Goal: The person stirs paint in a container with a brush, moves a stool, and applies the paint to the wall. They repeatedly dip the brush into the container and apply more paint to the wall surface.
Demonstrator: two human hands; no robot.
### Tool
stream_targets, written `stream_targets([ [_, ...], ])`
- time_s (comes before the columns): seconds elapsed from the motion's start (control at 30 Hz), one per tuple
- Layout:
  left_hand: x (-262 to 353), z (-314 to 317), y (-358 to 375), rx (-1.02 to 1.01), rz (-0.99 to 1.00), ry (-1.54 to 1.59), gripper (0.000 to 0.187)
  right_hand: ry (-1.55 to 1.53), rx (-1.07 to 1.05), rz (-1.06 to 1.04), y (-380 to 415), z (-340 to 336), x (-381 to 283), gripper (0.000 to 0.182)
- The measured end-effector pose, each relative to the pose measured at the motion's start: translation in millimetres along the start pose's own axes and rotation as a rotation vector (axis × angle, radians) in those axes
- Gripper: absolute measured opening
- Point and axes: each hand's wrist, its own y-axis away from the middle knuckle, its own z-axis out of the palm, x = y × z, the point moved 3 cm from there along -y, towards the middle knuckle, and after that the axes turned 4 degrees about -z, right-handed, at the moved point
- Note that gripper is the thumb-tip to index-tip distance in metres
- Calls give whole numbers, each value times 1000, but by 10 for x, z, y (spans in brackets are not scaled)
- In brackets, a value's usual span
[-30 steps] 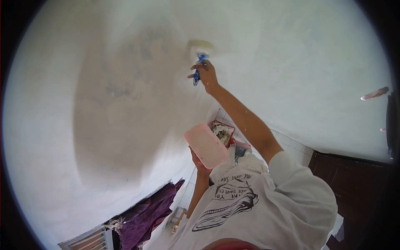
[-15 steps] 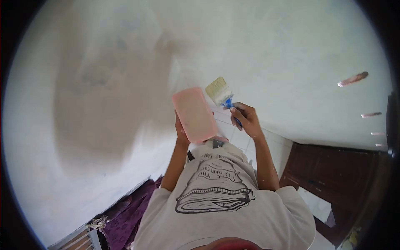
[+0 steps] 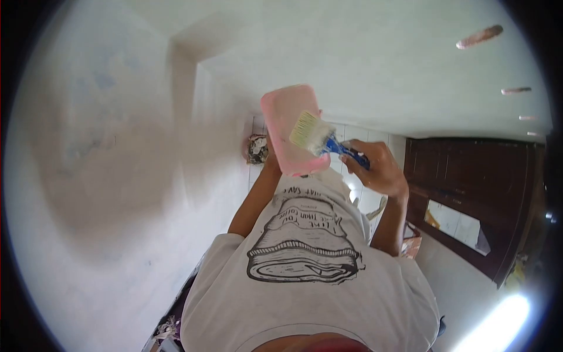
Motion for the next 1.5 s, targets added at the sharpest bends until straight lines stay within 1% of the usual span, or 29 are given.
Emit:
stream_targets([
  [0.03, 29, 71, 67, 54, 101, 160, 88, 127, 9, -91, 6, 3, 63, 15],
  [0.07, 55, 143, 141, 94, 211, 311, 88, 118, 11, -77, 14, -10, 99, 15],
  [0.13, -1, 239, 175, 53, 14, 1198, 87, 292, -69, -93, 6, 8, 145, 17],
  [0.17, -60, 261, 179, 59, 5, 1197, 87, 286, -147, 32, -19, -19, 141, 22],
  [0.23, -204, 262, 192, 224, -23, 1086, 87, 278, -155, 36, -30, -72, 89, 21],
  [0.27, -201, 283, 231, 230, -21, 1084, 87, 284, -162, 42, -29, -80, 68, 20],
  [0.33, -147, 332, 265, 235, 32, 1015, 85, 324, -127, 6, -12, -79, 34, 19],
  [0.4, -149, 391, 264, 229, 46, 1013, 85, 515, -24, -44, 16, -52, 38, 17],
  [0.43, -147, 418, 257, 225, 49, 1011, 84, 513, -25, -48, 17, -61, 35, 17],
  [0.47, -108, 439, 238, 233, 45, 1009, 84, 528, -72, -18, 13, -75, 39, 18],
  [0.53, -28, 480, 196, 328, -11, 961, 83, 528, -137, 11, 40, -117, 47, 18],
  [0.6, -50, 522, 180, 337, 20, 997, 81, 513, -153, 43, 80, -166, 67, 15],
  [0.67, -64, 567, 173, 334, 59, 1032, 80, 521, -172, 34, 106, -173, 143, 17],
  [0.73, -54, 627, 168, 348, 8, 970, 79, 529, -185, 29, 158, -170, 230, 18],
  [0.8, -31, 703, 87, 366, 9, 932, 78, 436, -145, -72, 194, -238, 293, 22],
  [0.83, -39, 730, 72, 388, 2, 899, 78, 440, -143, -75, 204, -251, 306, 22],
  [0.9, -45, 775, 33, 384, 14, 895, 79, 512, -202, -11, 203, -241, 356, 25],
  [0.97, -33, 798, -10, 377, 23, 885, 79, 525, -221, -25, 250, -247, 426, 25],
  [1.03, 10, 831, -30, 315, 101, 918, 81, 539, -250, -37, 251, -240, 476, 24],
  [1.07, -54, 809, -33, 315, 105, 923, 81, 542, -278, -28, 218, -202, 516, 25],
  [1.13, -176, 898, -140, 165, 97, 1079, 81, 527, -318, -7, 190, -268, 617, 25],
  [1.2, -132, 970, -172, 207, 97, 1046, 81, 551, -420, -29, 107, -189, 558, 22],
  [1.23, -114, 990, -188, 252, 97, 1010, 81, 548, -423, -29, 92, -194, 568, 22],
  [1.27, -160, 977, -177, 256, 94, 1012, 81, 506, -310, -115, 73, -210, 541, 20],
  [1.3, -219, 964, -175, 217, 80, 1060, 81, 464, -195, -201, 61, -237, 511, 17],
  [1.33, -274, 977, -178, 177, 67, 1108, 80, 463, -200, -202, 64, -252, 494, 17],
  [1.4, -254, 1016, -170, 194, 81, 1150, 80, 461, -100, -144, 46, -322, 437, 15],
  [1.43, -249, 1037, -159, 207, 91, 1191, 80, 461, -104, -146, 57, -313, 460, 15],
  [1.5, -219, 1065, -138, 210, 102, 1227, 80, 592, -300, -55, 106, -231, 582, 15],
])
